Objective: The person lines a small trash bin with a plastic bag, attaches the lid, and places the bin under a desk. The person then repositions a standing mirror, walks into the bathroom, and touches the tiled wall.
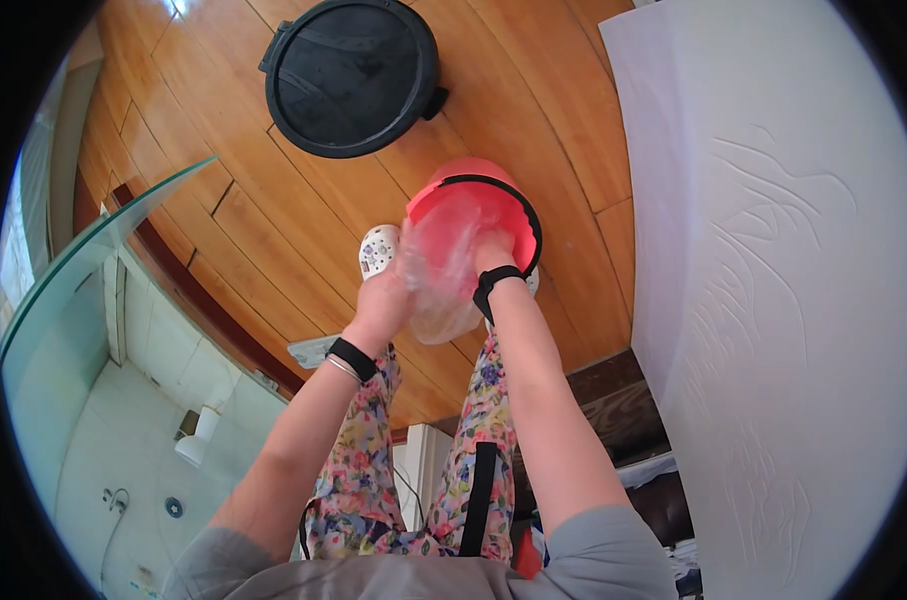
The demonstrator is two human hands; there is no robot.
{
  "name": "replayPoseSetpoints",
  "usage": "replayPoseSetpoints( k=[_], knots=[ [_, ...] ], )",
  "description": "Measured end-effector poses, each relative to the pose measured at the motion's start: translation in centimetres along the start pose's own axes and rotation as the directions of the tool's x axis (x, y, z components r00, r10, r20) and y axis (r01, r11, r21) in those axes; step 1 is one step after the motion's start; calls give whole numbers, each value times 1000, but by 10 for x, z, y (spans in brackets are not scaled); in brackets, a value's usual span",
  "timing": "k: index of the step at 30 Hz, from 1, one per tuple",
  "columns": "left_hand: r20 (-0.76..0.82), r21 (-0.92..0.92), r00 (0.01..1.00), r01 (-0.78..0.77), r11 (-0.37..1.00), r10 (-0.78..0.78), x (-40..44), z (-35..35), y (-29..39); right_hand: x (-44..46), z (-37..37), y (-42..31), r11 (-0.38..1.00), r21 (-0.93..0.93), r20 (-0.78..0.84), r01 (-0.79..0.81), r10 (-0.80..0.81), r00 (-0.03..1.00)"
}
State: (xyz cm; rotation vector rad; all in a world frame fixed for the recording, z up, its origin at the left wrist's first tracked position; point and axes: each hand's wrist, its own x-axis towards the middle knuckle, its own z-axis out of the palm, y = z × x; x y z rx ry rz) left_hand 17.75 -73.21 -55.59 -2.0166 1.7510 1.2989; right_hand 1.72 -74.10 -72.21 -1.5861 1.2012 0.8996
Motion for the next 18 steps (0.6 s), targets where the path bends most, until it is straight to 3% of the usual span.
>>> replayPoseSetpoints(
  k=[1,2,3,4,5,7,8,10,11,12,16,18],
  knots=[
    [2,2,1000,2,1000,-2,4,1,9,10,8,3,1000,15,-38,-16,17,999],
    [10,66,995,-95,993,95,7,2,17,18,14,7,1000,17,-33,-15,16,999],
    [26,126,981,-192,973,190,8,1,22,24,17,13,972,232,-11,26,-24,1000],
    [136,181,968,-232,956,209,11,-1,25,26,20,19,898,435,3,57,-64,998],
    [139,176,968,-233,956,210,15,4,23,19,12,21,899,435,7,52,-61,998],
    [224,297,946,-295,908,234,23,18,16,-7,-16,22,830,554,-92,-61,134,987],
    [219,294,946,-296,909,238,30,22,17,-16,-17,28,785,619,-180,20,117,977],
    [424,447,896,-332,830,131,40,28,24,-41,-32,25,746,666,-237,0,212,948],
    [423,443,896,-333,832,133,43,28,27,-59,-44,22,698,716,-281,-12,304,910],
    [415,467,900,-335,818,132,44,28,30,-78,-54,22,655,755,-286,31,287,914],
    [467,498,883,-310,810,50,54,18,51,-137,-66,3,733,678,-359,59,260,896],
    [471,483,881,-304,821,49,58,22,54,-171,-94,-11,859,497,-259,-124,283,924]
  ],
)
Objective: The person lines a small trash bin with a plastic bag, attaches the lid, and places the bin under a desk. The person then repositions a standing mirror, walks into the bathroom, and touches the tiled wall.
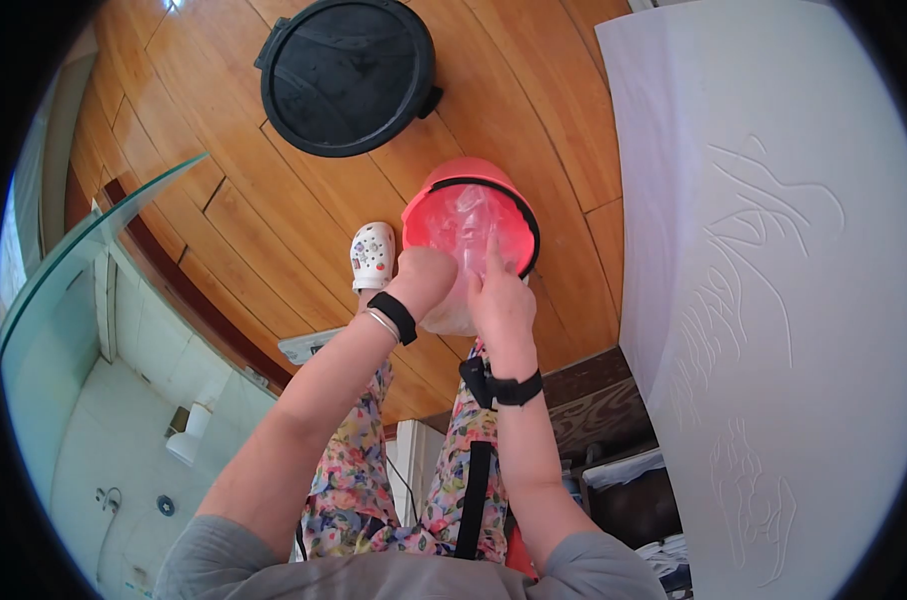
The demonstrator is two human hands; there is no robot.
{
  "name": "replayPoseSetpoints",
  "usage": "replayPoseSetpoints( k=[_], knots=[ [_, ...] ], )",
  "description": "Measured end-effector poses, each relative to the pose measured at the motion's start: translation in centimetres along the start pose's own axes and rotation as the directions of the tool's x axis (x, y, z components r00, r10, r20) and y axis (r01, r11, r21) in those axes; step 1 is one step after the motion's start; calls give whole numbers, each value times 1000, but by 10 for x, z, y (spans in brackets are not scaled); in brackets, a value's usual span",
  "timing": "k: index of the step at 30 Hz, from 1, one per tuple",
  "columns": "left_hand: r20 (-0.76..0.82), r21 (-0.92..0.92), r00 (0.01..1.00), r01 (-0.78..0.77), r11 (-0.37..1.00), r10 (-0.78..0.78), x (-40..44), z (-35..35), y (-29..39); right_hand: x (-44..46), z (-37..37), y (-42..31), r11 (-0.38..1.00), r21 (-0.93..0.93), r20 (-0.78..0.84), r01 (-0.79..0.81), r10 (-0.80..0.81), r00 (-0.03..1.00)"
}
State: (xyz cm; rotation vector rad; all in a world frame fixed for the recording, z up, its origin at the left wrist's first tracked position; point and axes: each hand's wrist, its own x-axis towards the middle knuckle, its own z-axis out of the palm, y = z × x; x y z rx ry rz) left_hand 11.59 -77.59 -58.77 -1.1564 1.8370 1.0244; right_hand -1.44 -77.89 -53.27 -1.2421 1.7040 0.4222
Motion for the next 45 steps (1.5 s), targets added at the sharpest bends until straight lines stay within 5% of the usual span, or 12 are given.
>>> replayPoseSetpoints(
  k=[3,10,12,19,21,26,30,34,38,40,44,45],
  knots=[
    [-4,-43,1000,2,999,-3,4,3,0,-13,-4,-5,997,30,-240,65,-56,969],
    [-3,-122,1000,5,992,-6,1,2,-3,-5,-26,-6,985,-47,-472,166,-168,865],
    [-37,-136,999,4,991,-9,-1,3,-4,-8,-37,-10,966,-130,-617,225,-256,744],
    [-113,-227,992,30,973,-57,-4,7,-4,44,17,7,974,-108,-324,199,-224,919],
    [-110,-229,993,24,973,-51,-6,9,-6,84,39,8,986,-113,-17,118,-121,992],
    [-37,-251,997,49,967,-60,-8,-1,-7,168,92,37,994,-84,237,63,-41,971],
    [-251,-275,962,31,961,-103,-7,-8,-2,184,102,54,982,164,388,-95,25,921],
    [-412,-152,908,-151,977,76,10,-11,1,175,96,65,918,392,358,-58,-94,929],
    [-399,-235,917,-103,966,1,41,0,7,163,85,65,878,479,244,-8,-125,962],
    [-93,-119,996,-23,993,12,55,-1,8,154,80,64,892,449,122,39,-105,987],
    [-123,1,990,-69,998,69,78,14,13,124,57,53,963,249,-79,99,-82,993],
    [-18,25,995,-94,995,94,80,8,15,112,48,48,964,247,-78,97,-80,994]
  ],
)
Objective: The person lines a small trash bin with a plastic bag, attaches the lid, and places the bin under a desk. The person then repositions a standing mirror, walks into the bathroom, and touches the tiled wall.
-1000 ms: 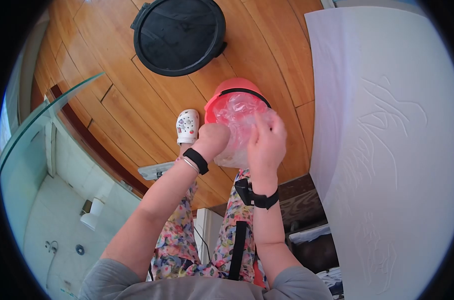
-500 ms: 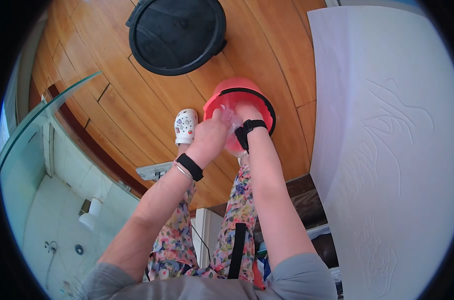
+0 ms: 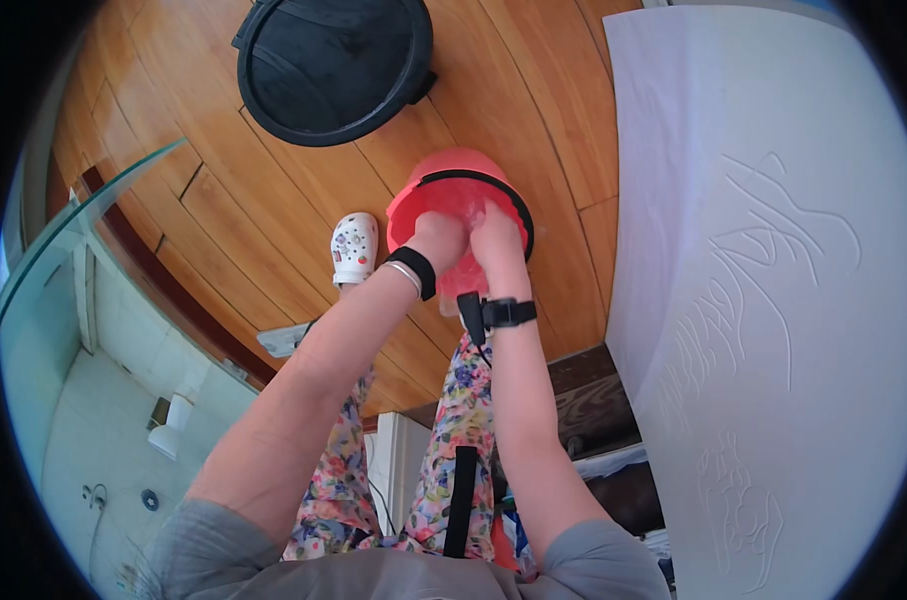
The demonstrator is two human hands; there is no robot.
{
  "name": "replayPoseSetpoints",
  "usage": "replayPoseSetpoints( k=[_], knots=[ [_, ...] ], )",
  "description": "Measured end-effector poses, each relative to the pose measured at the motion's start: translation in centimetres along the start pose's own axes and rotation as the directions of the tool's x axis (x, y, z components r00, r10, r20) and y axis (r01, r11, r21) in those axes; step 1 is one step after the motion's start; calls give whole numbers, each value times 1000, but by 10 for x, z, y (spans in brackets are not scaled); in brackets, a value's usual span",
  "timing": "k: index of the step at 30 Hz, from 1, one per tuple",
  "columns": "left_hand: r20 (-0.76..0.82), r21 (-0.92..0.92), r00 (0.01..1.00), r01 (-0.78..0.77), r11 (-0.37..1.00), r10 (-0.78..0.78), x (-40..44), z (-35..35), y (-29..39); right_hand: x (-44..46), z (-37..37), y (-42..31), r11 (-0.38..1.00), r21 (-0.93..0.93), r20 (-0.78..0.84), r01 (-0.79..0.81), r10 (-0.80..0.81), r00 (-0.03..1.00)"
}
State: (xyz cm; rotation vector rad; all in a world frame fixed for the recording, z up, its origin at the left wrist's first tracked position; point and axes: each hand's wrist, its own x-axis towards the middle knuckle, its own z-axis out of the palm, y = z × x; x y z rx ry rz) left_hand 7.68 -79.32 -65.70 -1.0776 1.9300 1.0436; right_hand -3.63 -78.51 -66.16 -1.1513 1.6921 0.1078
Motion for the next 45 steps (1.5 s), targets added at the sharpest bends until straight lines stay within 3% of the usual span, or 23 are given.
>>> replayPoseSetpoints(
  k=[2,4,7,9,12,14,16,18,22,25,26,27,28,30,31,32,33,34,36,37,38,40,45],
  knots=[
    [104,19,994,-28,999,26,6,0,2,-25,-18,-21,952,-283,-45,-118,109,993],
    [115,19,993,-6,1000,4,14,13,2,-49,-32,-32,949,-302,-106,-89,59,993],
    [159,-75,984,91,993,-78,15,12,2,-62,-42,-41,983,-183,-21,-6,2,1000],
    [138,-158,984,133,978,-112,10,10,-2,-60,-24,-31,978,-158,-175,133,-160,971],
    [172,-210,975,175,962,-140,2,-2,-8,-49,-23,-25,978,-206,-69,41,-56,996],
    [-183,-420,972,61,905,-151,-25,-6,-14,-57,-30,-26,990,-106,-114,88,-100,988],
    [-121,-517,980,74,853,-159,-44,-14,-15,-76,-32,-28,992,-12,-163,122,-122,979],
    [-379,-622,892,-49,781,-245,-64,-11,-16,-89,-33,-32,981,-102,-210,166,-184,960],
    [-292,-806,879,-14,591,-377,-90,-10,-13,-95,-26,-17,970,-173,-131,169,-193,972],
    [-256,-905,838,-32,425,-481,-105,3,-21,-92,-29,20,994,-9,-166,107,-107,980],
    [-254,-906,839,-31,422,-482,-106,11,-27,-91,-33,22,889,455,-229,46,67,971],
    [-316,-920,778,-112,376,-542,-106,19,-31,-91,-37,24,577,817,-203,22,251,947],
    [-370,-922,708,-196,335,-602,-106,25,-34,-97,-47,29,498,867,-145,-9,270,952],
    [-330,-939,698,-172,298,-636,-110,20,-34,-113,-65,11,490,872,-70,-15,155,985],
    [-371,-905,686,-118,408,-626,-110,19,-37,-121,-75,-1,491,871,-71,-14,153,986],
    [-412,-857,677,-61,511,-610,-110,18,-39,-131,-84,-16,799,579,-278,162,7,961],
    [-411,-858,677,-61,510,-610,-110,13,-40,-139,-88,-24,944,162,-399,289,-205,894],
    [-433,-833,672,-44,552,-600,-111,7,-40,-149,-89,-27,944,159,-398,288,-205,894],
    [-459,-807,664,-32,590,-591,-106,1,-41,-161,-89,-30,873,-289,-360,393,-479,800],
    [-451,-799,651,10,601,-611,-103,0,-42,-162,-79,-32,884,-136,-249,447,-467,848],
    [-443,-791,638,53,610,-630,-99,-2,-43,-158,-70,-34,883,-139,-250,447,-469,847],
    [-436,-782,640,79,618,-633,-94,-10,-48,-136,-57,-38,851,-361,-191,381,-468,863],
    [-412,-766,689,92,636,-596,-75,-33,-68,-54,-58,-37,803,-481,-331,352,-538,775]
  ],
)
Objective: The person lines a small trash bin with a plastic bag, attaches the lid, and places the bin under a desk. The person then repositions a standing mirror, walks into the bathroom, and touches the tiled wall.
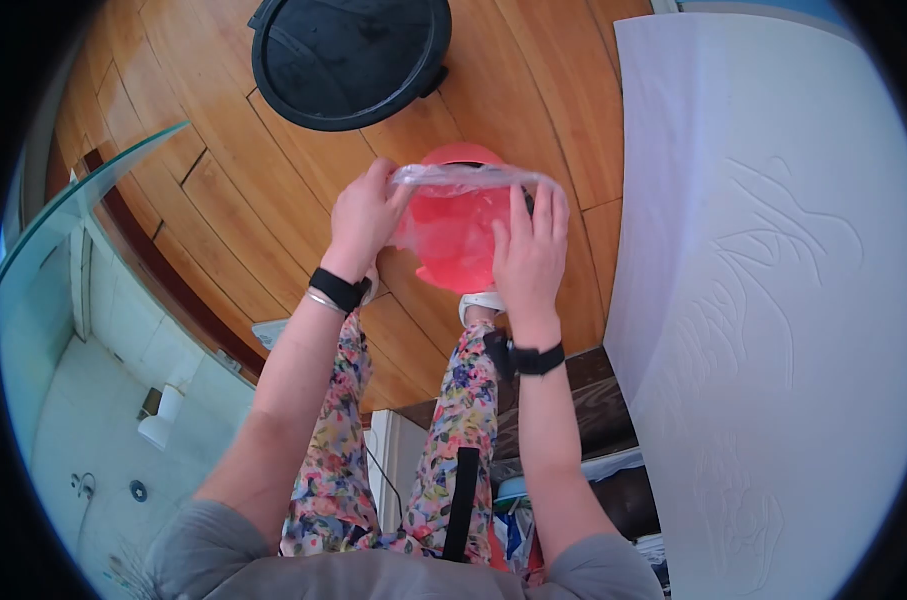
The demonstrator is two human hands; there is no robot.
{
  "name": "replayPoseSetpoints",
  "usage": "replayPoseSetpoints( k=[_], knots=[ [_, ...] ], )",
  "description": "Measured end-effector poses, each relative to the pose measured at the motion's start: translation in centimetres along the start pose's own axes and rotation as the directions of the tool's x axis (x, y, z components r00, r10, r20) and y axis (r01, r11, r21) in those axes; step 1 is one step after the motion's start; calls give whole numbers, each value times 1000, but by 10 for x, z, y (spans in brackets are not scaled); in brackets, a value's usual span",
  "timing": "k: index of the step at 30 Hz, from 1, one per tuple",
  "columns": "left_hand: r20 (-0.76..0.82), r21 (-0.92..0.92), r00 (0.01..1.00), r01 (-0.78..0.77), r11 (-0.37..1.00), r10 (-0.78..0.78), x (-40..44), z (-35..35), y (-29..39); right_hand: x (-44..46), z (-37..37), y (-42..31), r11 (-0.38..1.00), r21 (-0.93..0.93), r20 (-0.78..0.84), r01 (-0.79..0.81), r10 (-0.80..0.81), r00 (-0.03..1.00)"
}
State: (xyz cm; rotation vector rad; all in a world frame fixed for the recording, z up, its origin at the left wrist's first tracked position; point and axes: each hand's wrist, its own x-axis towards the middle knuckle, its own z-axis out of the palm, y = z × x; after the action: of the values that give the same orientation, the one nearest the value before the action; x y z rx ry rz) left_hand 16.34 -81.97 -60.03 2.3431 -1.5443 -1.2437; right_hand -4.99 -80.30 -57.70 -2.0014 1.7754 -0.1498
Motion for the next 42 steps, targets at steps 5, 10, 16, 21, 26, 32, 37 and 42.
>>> replayPoseSetpoints(
  k=[5,10,16,21,26,32,37,42],
  knots=[
    [141,8,987,83,997,-83,37,7,-14,44,48,39,957,290,0,-12,12,1000],
    [540,-350,817,435,830,-201,37,30,-71,15,58,72,212,767,521,-605,342,782],
    [626,-672,764,630,390,-156,-20,36,-108,-67,67,70,88,882,160,-463,868,470],
    [678,-731,734,679,59,-49,-51,36,-129,-115,45,51,9,590,594,-807,672,442],
    [616,-781,785,599,-176,-62,-64,29,-106,-123,40,36,-254,655,711,-712,526,466],
    [600,-720,799,557,-413,31,-82,32,-100,-115,41,26,-555,477,871,-681,402,282],
    [614,-718,789,553,-422,-9,-90,41,-93,-112,43,27,-483,508,817,-714,532,222],
    [586,-769,809,573,-282,45,-98,55,-91,-105,58,19,-170,482,707,-859,655,267]
  ],
)
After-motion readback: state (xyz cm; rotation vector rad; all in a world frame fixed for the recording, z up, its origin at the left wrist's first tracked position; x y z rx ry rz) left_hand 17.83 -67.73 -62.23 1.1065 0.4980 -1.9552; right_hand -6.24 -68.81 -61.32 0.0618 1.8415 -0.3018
